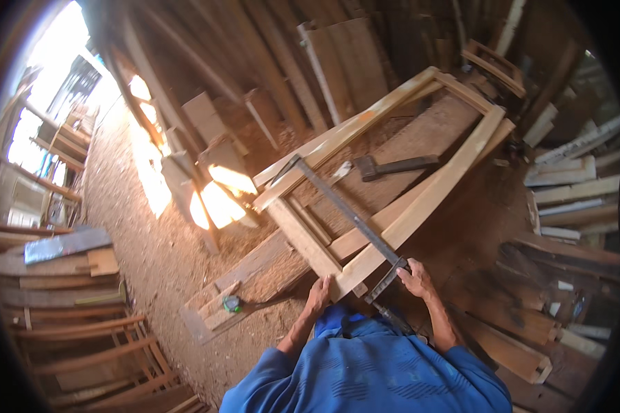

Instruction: The person measures a wooden frame using a tape measure, then applies a metal clamp and uses a mallet to secure joints while working in a woodworking shop.

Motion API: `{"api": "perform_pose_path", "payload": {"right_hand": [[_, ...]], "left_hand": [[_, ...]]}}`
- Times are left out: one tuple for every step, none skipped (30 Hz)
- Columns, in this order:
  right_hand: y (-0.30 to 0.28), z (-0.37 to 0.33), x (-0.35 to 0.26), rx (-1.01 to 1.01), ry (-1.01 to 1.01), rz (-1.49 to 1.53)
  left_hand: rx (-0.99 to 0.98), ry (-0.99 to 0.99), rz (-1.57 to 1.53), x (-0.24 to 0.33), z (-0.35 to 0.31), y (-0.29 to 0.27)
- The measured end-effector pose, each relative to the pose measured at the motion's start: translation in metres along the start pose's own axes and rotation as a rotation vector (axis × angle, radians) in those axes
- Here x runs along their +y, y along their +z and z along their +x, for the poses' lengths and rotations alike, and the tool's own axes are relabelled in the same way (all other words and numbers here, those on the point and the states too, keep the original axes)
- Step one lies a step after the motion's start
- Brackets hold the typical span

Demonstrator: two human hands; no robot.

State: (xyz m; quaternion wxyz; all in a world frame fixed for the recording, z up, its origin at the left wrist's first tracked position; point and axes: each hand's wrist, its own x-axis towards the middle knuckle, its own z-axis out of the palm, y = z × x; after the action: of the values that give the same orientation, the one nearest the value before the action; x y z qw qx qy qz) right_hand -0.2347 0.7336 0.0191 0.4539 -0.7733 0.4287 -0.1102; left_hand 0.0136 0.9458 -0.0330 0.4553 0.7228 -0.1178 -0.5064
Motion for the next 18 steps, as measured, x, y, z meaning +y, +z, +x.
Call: {"api": "perform_pose_path", "payload": {"right_hand": [[0.002,-0.002,0.003,0.032,-0.056,-0.104],[0.003,-0.006,0.006,0.057,-0.045,-0.108],[0.003,-0.008,0.012,0.087,-0.092,-0.155],[0.002,-0.009,0.006,0.113,-0.140,-0.194],[-0.005,-0.011,0.002,0.007,-0.031,-0.119],[-0.003,-0.016,0.015,0.028,-0.025,-0.122],[0.003,-0.023,0.036,0.194,-0.108,-0.172],[0.006,-0.028,0.053,0.349,-0.197,-0.216],[0.001,-0.033,0.060,0.352,-0.197,-0.212],[-0.007,-0.038,0.065,0.237,-0.108,-0.186],[-0.015,-0.043,0.070,0.122,-0.020,-0.159],[-0.022,-0.051,0.077,0.133,-0.022,-0.154],[-0.025,-0.058,0.081,0.147,-0.038,-0.149],[-0.027,-0.064,0.085,0.163,-0.054,-0.144],[-0.025,-0.073,0.084,0.266,-0.091,-0.135],[-0.029,-0.079,0.084,0.264,-0.090,-0.128],[-0.032,-0.080,0.077,0.174,-0.037,-0.113],[-0.039,-0.087,0.080,0.075,0.011,-0.104]], "left_hand": [[-0.007,0.037,0.026,-0.016,0.006,-0.002],[-0.007,0.054,0.007,-0.032,0.008,-0.002],[0.000,0.096,-0.017,-0.040,0.007,0.004],[0.015,0.136,-0.037,-0.045,0.004,0.007],[-0.001,0.049,-0.069,-0.049,0.004,0.009],[-0.020,0.058,-0.063,-0.053,0.004,0.016],[-0.033,0.053,-0.031,-0.058,0.004,0.023],[-0.033,0.045,0.000,-0.062,0.003,0.030],[-0.021,0.061,0.020,-0.063,-0.005,0.038],[-0.025,0.079,0.061,-0.056,-0.013,0.047],[-0.041,0.048,0.123,-0.049,-0.023,0.055],[-0.052,0.020,0.185,-0.033,-0.038,0.066],[-0.031,0.020,0.240,-0.035,-0.042,0.071],[-0.009,0.066,0.281,-0.036,-0.052,0.077],[0.001,0.104,0.270,-0.050,-0.050,0.081],[0.013,0.134,0.259,-0.070,-0.050,0.084],[0.005,0.137,0.274,-0.077,-0.047,0.079],[-0.014,0.147,0.272,-0.086,-0.051,0.085]]}}
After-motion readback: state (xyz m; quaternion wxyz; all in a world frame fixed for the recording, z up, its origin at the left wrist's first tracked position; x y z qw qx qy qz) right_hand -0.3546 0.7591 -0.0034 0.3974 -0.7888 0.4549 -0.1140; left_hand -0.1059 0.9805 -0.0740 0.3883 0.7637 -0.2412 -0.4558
